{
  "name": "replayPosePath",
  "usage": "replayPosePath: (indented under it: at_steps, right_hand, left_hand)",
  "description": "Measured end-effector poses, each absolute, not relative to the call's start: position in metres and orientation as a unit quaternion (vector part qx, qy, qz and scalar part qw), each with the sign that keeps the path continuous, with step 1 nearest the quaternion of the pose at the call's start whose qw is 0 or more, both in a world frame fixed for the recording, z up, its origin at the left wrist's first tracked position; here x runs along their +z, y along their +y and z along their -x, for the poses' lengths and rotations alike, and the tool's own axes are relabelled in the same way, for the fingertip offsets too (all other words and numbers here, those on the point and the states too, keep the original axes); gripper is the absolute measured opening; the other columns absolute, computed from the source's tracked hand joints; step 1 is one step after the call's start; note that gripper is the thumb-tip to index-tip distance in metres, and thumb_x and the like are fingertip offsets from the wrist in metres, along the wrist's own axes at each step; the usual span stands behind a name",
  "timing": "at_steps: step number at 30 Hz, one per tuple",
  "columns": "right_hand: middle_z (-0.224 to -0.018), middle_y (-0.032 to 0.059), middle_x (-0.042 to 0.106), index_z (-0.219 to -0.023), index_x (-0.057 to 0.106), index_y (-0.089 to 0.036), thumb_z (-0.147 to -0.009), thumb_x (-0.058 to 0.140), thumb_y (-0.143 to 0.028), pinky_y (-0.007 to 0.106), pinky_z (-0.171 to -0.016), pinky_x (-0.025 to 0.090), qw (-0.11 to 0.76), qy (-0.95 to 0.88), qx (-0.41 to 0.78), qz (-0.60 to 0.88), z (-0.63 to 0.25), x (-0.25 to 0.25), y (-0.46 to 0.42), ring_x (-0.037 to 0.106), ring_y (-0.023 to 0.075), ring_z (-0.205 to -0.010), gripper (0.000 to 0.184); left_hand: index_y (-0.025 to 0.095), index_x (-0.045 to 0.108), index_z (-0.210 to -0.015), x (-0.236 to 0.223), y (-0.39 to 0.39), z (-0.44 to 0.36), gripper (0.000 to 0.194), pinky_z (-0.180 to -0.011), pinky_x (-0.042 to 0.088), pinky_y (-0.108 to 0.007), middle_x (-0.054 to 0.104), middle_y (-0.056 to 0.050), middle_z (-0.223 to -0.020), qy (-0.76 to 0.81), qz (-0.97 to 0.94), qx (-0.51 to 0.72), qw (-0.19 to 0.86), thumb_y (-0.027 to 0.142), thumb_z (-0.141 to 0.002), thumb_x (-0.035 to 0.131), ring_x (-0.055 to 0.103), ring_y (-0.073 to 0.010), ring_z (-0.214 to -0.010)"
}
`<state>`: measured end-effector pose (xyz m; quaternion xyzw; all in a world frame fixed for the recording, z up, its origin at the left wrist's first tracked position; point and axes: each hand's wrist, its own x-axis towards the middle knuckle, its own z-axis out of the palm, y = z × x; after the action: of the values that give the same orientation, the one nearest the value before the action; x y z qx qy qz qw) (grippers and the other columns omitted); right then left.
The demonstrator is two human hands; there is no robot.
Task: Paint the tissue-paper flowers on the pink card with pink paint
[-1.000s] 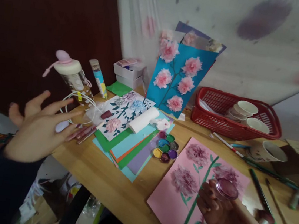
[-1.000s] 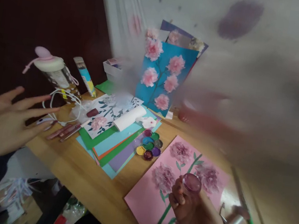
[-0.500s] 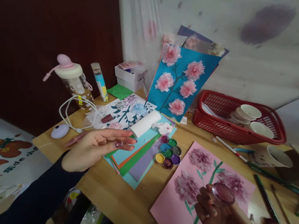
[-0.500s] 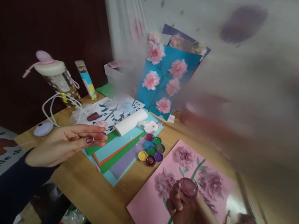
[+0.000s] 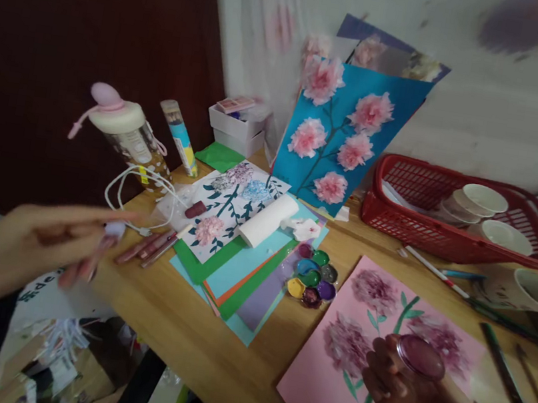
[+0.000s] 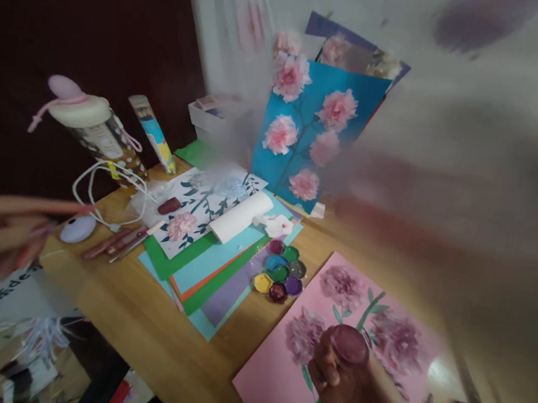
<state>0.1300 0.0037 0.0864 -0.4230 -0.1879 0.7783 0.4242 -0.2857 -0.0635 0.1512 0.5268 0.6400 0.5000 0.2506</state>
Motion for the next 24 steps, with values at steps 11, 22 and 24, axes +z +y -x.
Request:
replayPosePath:
  at_steps: [11,22,24]
  right_hand:
    - [-0.066,0.0034,0.062,-0.068,0.068,-0.025,-0.061,0.081,-0.034,0.033,-0.055,0.048,0.389,-0.19,0.8,0.416,-0.141,0.069,0.011,0.05,0.0139,-0.053,0.018]
    - [-0.069,0.0041,0.064,-0.069,0.07,-0.021,-0.059,0.082,-0.039,0.031,-0.059,0.053,0.401,-0.24,0.758,0.455,-0.129,0.075,0.009,0.055,0.0145,-0.058,0.024]
    - [-0.074,0.0048,0.066,-0.074,0.071,-0.021,-0.061,0.081,-0.041,0.029,-0.058,0.053,0.428,-0.286,0.702,0.492,-0.122,0.08,0.009,0.057,0.015,-0.06,0.026]
  left_hand:
    - [0.018,0.076,-0.082,0.095,-0.046,0.238,0.015,-0.087,0.054,-0.032,0.067,-0.011,-0.115,0.588,-0.401,0.529,0.462,0.031,-0.074,0.075,0.062,-0.0252,-0.108]
    - [0.02,0.057,-0.082,0.096,-0.018,0.209,0.018,-0.072,0.055,-0.032,0.046,0.012,-0.036,0.552,-0.41,0.521,0.505,0.031,-0.076,0.07,0.047,-0.0074,-0.033]
    - [0.021,0.057,-0.102,0.096,-0.004,0.196,0.026,-0.082,0.052,-0.037,0.058,0.008,-0.05,0.575,-0.526,0.462,0.422,0.028,-0.079,0.066,0.061,-0.0129,-0.051]
